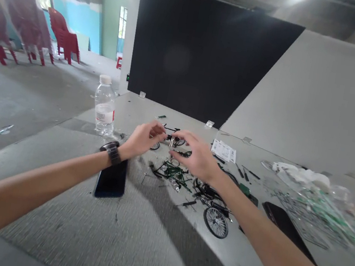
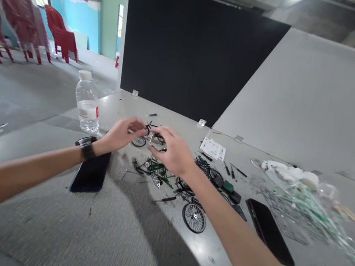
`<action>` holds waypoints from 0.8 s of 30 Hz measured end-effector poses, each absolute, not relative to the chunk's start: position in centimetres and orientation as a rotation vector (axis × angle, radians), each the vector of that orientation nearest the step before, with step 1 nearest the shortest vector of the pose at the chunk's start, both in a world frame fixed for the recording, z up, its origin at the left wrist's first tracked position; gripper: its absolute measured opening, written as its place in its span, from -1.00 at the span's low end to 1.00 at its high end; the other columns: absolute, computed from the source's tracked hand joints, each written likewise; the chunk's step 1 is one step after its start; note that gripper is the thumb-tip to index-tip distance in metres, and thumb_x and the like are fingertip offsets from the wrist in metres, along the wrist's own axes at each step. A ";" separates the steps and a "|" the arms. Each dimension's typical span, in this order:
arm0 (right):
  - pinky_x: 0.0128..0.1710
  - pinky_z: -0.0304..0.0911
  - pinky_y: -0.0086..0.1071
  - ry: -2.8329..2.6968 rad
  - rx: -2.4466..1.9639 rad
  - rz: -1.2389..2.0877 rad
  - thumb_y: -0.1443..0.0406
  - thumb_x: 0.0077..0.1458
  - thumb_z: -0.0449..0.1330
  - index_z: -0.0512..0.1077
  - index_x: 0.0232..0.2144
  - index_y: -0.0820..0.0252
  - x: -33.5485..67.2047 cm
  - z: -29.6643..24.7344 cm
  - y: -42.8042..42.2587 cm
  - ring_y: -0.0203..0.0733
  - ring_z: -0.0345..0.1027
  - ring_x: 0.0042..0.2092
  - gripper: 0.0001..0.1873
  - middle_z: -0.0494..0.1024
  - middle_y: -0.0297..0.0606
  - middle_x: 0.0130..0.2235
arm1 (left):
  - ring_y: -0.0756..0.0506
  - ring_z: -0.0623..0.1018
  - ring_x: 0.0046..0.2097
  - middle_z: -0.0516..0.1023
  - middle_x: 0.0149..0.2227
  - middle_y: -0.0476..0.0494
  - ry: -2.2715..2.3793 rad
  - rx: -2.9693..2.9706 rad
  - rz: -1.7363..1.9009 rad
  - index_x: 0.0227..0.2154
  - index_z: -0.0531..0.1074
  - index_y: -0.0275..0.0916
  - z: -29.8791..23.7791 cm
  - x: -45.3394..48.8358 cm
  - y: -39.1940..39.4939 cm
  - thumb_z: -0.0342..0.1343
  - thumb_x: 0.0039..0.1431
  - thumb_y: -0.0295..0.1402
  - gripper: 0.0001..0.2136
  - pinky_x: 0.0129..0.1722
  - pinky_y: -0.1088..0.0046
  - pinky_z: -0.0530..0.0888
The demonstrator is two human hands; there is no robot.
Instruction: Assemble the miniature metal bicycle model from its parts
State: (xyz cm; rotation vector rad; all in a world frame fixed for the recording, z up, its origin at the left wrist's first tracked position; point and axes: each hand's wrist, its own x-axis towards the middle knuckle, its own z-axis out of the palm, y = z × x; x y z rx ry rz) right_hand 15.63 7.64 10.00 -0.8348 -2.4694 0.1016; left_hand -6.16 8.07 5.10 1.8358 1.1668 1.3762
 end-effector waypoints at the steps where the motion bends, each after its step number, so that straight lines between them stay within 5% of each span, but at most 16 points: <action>1: 0.08 0.35 0.01 -2.481 -0.848 0.095 0.11 0.21 0.22 0.38 0.15 0.13 15.5 10.1 8.7 0.07 0.39 0.12 -0.50 0.48 -0.07 0.13 | -0.10 0.59 -0.16 0.63 -0.14 -0.21 1.236 1.908 1.439 -0.16 0.48 -0.25 4.8 -6.7 9.2 0.20 0.22 -0.23 -0.78 -0.16 0.38 0.48; 4: 0.10 0.33 0.00 -2.508 -0.877 0.142 0.15 0.22 0.18 0.33 0.21 0.16 14.8 9.9 12.5 0.09 0.38 0.13 -0.46 0.45 -0.03 0.18 | -0.19 0.54 -0.01 0.54 0.07 -0.26 1.403 2.008 1.483 0.01 0.48 -0.23 3.4 -7.7 12.9 0.28 0.15 -0.21 -0.61 -0.02 0.28 0.46; 9: 0.15 0.25 0.00 -2.554 -0.990 0.137 0.20 0.22 0.16 0.29 0.23 0.26 13.2 8.7 17.7 0.15 0.32 0.18 -0.44 0.39 0.07 0.22 | -0.28 0.48 0.16 0.52 0.12 -0.36 1.455 2.029 1.353 0.10 0.45 -0.34 1.5 -7.2 17.5 0.29 0.15 -0.33 -0.55 0.17 0.19 0.37; 15: 0.08 0.30 -0.02 -2.500 -1.104 0.228 0.18 0.19 0.20 0.30 0.19 0.24 12.7 8.0 19.7 0.16 0.34 0.16 -0.44 0.43 0.10 0.17 | -0.18 0.62 -0.09 0.65 -0.09 -0.30 1.341 1.815 1.359 -0.07 0.56 -0.34 1.2 -6.1 19.1 0.29 0.13 -0.38 -0.71 -0.03 0.35 0.50; 24: 0.07 0.31 -0.03 -2.463 -1.059 0.292 0.22 0.23 0.18 0.37 0.02 0.23 12.9 7.4 20.2 0.08 0.40 0.11 -0.66 0.50 0.05 0.09 | -0.19 0.62 -0.09 0.68 -0.19 -0.20 1.328 1.828 1.371 -0.28 0.62 -0.26 0.5 -5.6 19.2 0.22 0.18 -0.34 -0.87 -0.04 0.40 0.47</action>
